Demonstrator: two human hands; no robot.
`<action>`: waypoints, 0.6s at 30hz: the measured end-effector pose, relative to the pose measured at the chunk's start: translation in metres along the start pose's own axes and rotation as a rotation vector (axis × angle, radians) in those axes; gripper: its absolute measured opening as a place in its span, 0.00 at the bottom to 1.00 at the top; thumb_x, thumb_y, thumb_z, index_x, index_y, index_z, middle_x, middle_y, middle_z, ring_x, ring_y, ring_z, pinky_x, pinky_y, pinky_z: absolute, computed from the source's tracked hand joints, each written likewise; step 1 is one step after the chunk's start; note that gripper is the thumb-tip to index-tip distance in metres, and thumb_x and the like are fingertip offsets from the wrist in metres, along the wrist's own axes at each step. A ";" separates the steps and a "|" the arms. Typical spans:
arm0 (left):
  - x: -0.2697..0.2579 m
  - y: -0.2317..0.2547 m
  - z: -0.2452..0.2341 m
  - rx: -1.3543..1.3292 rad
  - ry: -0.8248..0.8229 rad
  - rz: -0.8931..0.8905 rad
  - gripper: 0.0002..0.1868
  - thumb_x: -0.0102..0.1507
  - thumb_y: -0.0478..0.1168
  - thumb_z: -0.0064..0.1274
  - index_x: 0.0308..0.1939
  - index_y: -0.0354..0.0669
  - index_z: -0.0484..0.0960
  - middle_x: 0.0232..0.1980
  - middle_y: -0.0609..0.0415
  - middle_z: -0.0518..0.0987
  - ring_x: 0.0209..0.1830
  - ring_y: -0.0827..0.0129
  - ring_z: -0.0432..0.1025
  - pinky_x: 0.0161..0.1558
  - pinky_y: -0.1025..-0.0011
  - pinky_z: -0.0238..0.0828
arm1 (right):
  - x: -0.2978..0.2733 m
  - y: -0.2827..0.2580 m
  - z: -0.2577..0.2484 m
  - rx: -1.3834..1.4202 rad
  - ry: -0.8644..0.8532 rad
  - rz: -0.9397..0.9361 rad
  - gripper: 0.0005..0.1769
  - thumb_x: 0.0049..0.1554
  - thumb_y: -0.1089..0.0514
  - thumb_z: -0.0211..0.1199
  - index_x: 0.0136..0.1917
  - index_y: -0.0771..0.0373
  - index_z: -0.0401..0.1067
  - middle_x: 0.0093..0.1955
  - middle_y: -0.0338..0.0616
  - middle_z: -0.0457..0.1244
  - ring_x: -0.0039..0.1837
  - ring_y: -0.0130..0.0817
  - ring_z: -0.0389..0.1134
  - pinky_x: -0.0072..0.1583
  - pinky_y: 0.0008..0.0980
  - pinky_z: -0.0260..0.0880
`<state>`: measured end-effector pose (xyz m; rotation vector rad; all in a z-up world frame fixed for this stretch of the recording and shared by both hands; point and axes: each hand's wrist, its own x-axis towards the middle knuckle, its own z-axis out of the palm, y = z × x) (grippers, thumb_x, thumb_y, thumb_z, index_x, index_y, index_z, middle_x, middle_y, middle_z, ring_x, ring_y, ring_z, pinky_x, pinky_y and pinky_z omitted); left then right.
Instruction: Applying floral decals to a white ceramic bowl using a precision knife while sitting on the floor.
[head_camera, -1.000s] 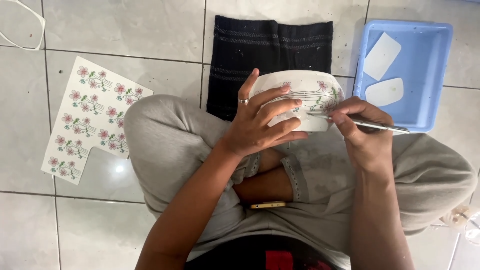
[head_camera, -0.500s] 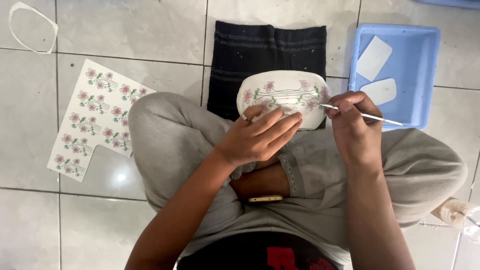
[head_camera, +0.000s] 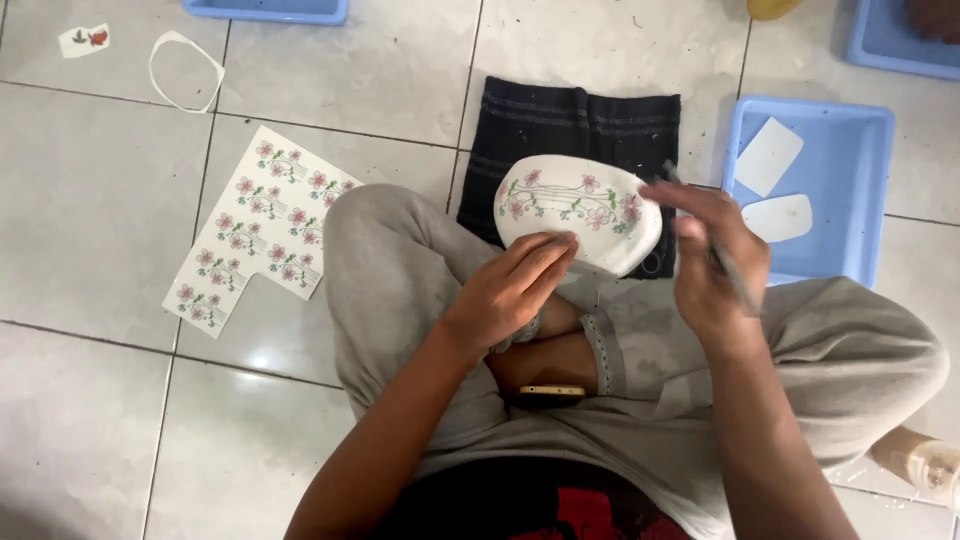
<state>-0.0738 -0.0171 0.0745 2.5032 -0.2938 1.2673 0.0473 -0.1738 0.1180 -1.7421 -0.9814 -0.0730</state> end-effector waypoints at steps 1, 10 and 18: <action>0.000 0.000 0.001 -0.030 0.014 -0.007 0.05 0.64 0.25 0.50 0.42 0.28 0.80 0.45 0.46 0.77 0.43 0.60 0.75 0.42 0.70 0.79 | 0.008 -0.006 0.001 -0.114 -0.094 -0.093 0.14 0.66 0.60 0.51 0.60 0.69 0.71 0.56 0.52 0.68 0.61 0.50 0.68 0.63 0.46 0.60; 0.009 0.001 0.010 -0.309 0.038 -0.065 0.05 0.63 0.26 0.52 0.40 0.35 0.81 0.36 0.51 0.73 0.34 0.64 0.71 0.39 0.72 0.75 | 0.007 0.030 -0.001 -0.512 -0.445 -0.046 0.45 0.42 0.44 0.75 0.64 0.68 0.58 0.64 0.54 0.61 0.68 0.57 0.60 0.71 0.69 0.41; 0.005 -0.001 -0.007 -0.455 0.009 -0.207 0.14 0.62 0.26 0.54 0.52 0.41 0.81 0.36 0.52 0.78 0.31 0.66 0.72 0.36 0.71 0.71 | 0.006 0.033 -0.013 -0.471 -0.478 -0.010 0.46 0.40 0.50 0.74 0.63 0.72 0.55 0.62 0.61 0.59 0.66 0.64 0.60 0.71 0.74 0.32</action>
